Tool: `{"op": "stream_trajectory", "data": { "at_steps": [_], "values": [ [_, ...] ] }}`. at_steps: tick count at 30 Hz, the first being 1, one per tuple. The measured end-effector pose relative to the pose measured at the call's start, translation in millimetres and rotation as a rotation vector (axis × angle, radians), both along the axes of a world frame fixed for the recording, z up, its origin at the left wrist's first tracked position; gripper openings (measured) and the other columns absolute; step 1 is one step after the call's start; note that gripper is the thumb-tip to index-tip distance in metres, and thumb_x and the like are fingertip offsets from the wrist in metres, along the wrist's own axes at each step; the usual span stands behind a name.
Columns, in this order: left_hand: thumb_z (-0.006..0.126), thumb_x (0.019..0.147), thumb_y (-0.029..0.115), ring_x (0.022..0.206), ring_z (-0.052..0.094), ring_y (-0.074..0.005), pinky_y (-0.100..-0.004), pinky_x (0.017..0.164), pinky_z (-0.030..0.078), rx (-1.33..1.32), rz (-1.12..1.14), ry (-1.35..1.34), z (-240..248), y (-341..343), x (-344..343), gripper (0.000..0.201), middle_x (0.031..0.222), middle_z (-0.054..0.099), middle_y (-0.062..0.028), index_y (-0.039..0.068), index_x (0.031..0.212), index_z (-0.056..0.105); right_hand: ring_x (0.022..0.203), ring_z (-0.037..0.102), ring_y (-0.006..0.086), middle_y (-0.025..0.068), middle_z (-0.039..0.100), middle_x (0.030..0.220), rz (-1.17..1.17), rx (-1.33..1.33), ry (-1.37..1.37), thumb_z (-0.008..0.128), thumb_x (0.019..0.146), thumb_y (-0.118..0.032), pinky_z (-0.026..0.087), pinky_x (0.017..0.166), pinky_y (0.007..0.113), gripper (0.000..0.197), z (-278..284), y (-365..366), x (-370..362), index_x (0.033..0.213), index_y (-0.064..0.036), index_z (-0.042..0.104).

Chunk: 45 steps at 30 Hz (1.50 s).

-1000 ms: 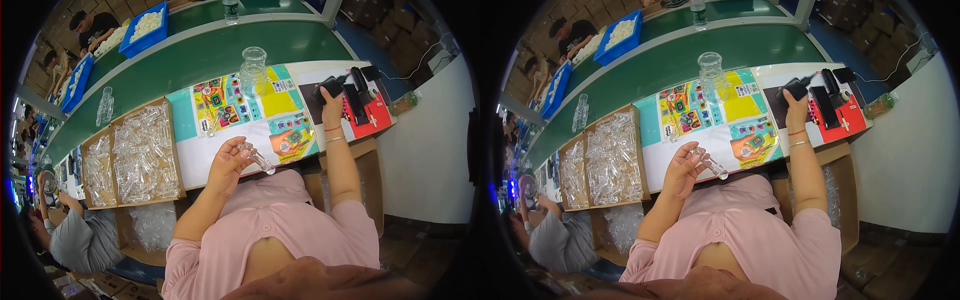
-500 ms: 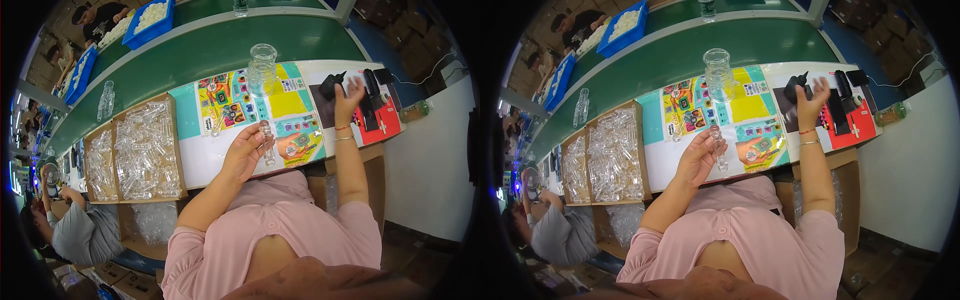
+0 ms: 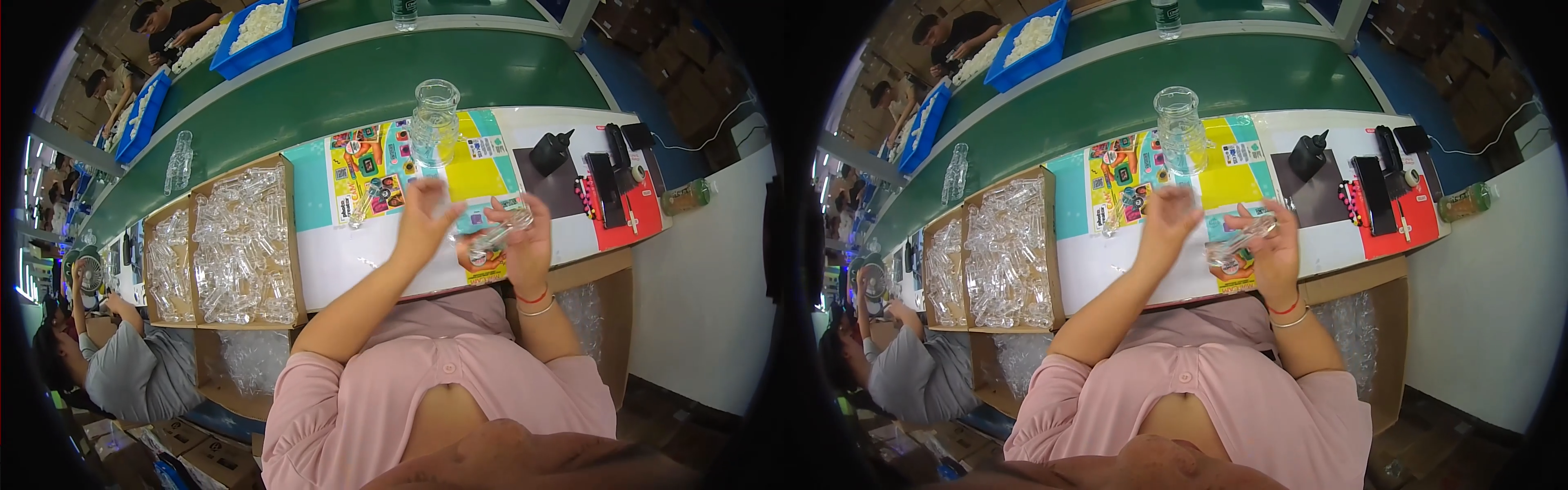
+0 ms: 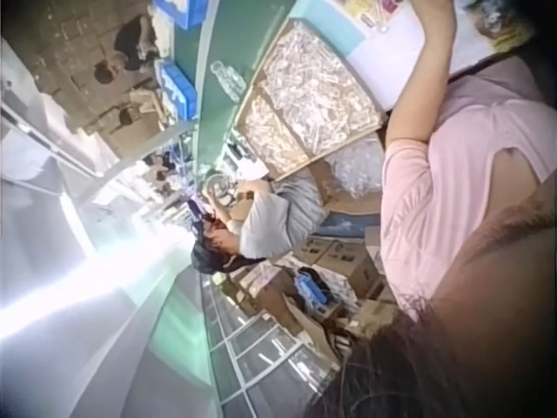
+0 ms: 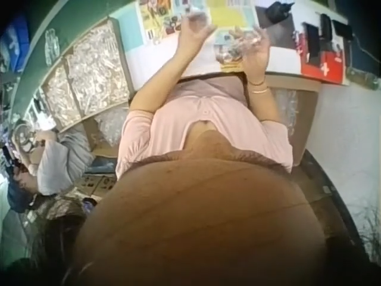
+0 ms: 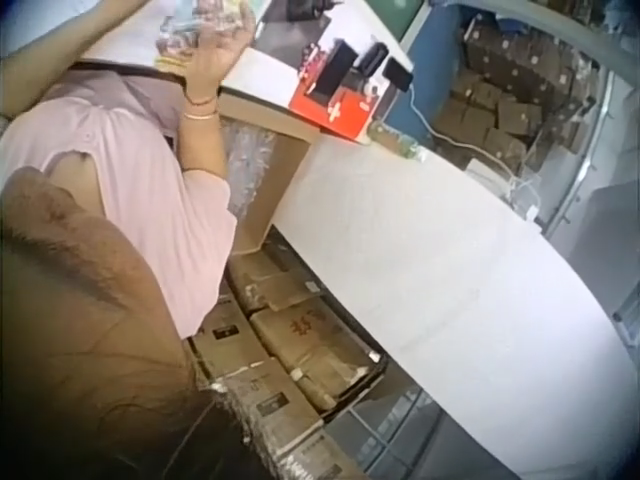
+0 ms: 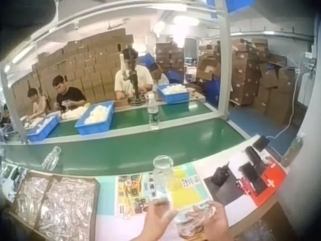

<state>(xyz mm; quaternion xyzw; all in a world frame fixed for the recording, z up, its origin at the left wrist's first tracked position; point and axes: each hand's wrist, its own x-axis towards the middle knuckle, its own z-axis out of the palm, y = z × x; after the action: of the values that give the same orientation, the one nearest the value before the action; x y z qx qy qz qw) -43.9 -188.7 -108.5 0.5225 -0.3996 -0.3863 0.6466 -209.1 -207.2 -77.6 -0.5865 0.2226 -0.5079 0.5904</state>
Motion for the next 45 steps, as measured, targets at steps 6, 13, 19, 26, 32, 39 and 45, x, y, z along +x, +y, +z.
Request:
{"op": "stream_trajectory", "data": {
  "at_steps": [6, 13, 19, 26, 32, 39, 45],
  "values": [
    [0.076, 0.063, 0.010, 0.115, 0.043, -0.0271, -0.0315, 0.099, 0.033, 0.125, 0.102, -0.218, 3.8, -81.3, 54.7, 0.085, 0.126, 0.041, -0.0196, -0.001, 0.129, 0.023, 0.084, 0.061, 0.0219, 0.0151, 0.059, 0.095, -0.011, 0.272, -0.217, 0.057, 0.084, -0.026, 0.051, 0.076, 0.031, 0.047, -6.5, -13.9, -19.8, 0.119, -0.0044, 0.034],
    [0.078, 0.062, 0.014, 0.111, 0.047, -0.0257, -0.0354, 0.096, 0.036, 0.182, -0.317, 0.170, 29.3, -51.1, 43.2, 0.089, 0.120, 0.046, -0.0156, 0.002, 0.129, 0.021, 0.086, 0.059, 0.0200, 0.0137, 0.058, 0.097, -0.084, 0.241, -0.182, 0.054, 0.086, -0.020, 0.052, 0.072, 0.029, 0.043, 6.0, -11.4, -18.0, 0.121, -0.0031, 0.036],
    [0.080, 0.061, 0.019, 0.112, 0.045, -0.0262, -0.0406, 0.093, 0.039, -0.197, -0.267, 0.254, 70.4, 62.2, 1.3, 0.098, 0.123, 0.039, -0.0144, 0.006, 0.132, 0.015, 0.079, 0.061, 0.0187, 0.0147, 0.058, 0.095, 0.061, 0.080, -0.133, 0.056, 0.085, -0.028, 0.053, 0.066, 0.030, 0.048, 22.9, 20.4, -13.4, 0.121, -0.0017, 0.037],
    [0.081, 0.059, 0.019, 0.113, 0.045, -0.0241, -0.0387, 0.094, 0.038, -0.168, -0.260, 0.146, 88.5, 107.1, 5.9, 0.098, 0.122, 0.041, -0.0143, 0.002, 0.132, 0.017, 0.080, 0.060, 0.0175, 0.0177, 0.053, 0.106, 0.226, -0.126, -0.109, 0.058, 0.084, -0.022, 0.051, 0.070, 0.028, 0.046, 38.5, 46.4, -3.2, 0.120, -0.0015, 0.037],
    [0.079, 0.060, 0.017, 0.113, 0.045, -0.0238, -0.0378, 0.094, 0.038, -0.146, -0.292, 0.033, 82.6, 123.7, 12.2, 0.089, 0.122, 0.041, -0.0144, 0.001, 0.127, 0.022, 0.084, 0.062, 0.0195, 0.0151, 0.057, 0.100, 0.111, -0.320, -0.021, 0.061, 0.080, -0.004, 0.050, 0.073, 0.029, 0.038, 43.1, 60.9, 0.0, 0.114, 0.0018, 0.045],
    [0.078, 0.064, 0.021, 0.113, 0.045, -0.0250, -0.0386, 0.093, 0.039, -0.192, -0.309, 0.329, 79.5, 141.6, 8.1, 0.090, 0.121, 0.041, -0.0159, 0.005, 0.127, 0.015, 0.090, 0.060, 0.0238, 0.0143, 0.059, 0.101, 0.147, -0.610, 0.269, 0.069, 0.075, -0.019, 0.047, 0.080, 0.036, 0.049, 48.8, 63.2, -12.7, 0.115, 0.0009, 0.047],
    [0.080, 0.059, 0.022, 0.101, 0.051, -0.0242, -0.0375, 0.084, 0.044, -0.237, -0.521, -0.079, 67.5, 164.2, 24.0, 0.088, 0.112, 0.047, -0.0139, 0.008, 0.127, 0.025, 0.116, 0.044, 0.0275, 0.0202, 0.050, 0.116, 0.231, -0.250, -0.074, 0.034, 0.083, -0.062, 0.017, 0.104, 0.047, 0.073, 87.4, 80.3, 7.5, 0.125, -0.0032, 0.036]
  ]
}}
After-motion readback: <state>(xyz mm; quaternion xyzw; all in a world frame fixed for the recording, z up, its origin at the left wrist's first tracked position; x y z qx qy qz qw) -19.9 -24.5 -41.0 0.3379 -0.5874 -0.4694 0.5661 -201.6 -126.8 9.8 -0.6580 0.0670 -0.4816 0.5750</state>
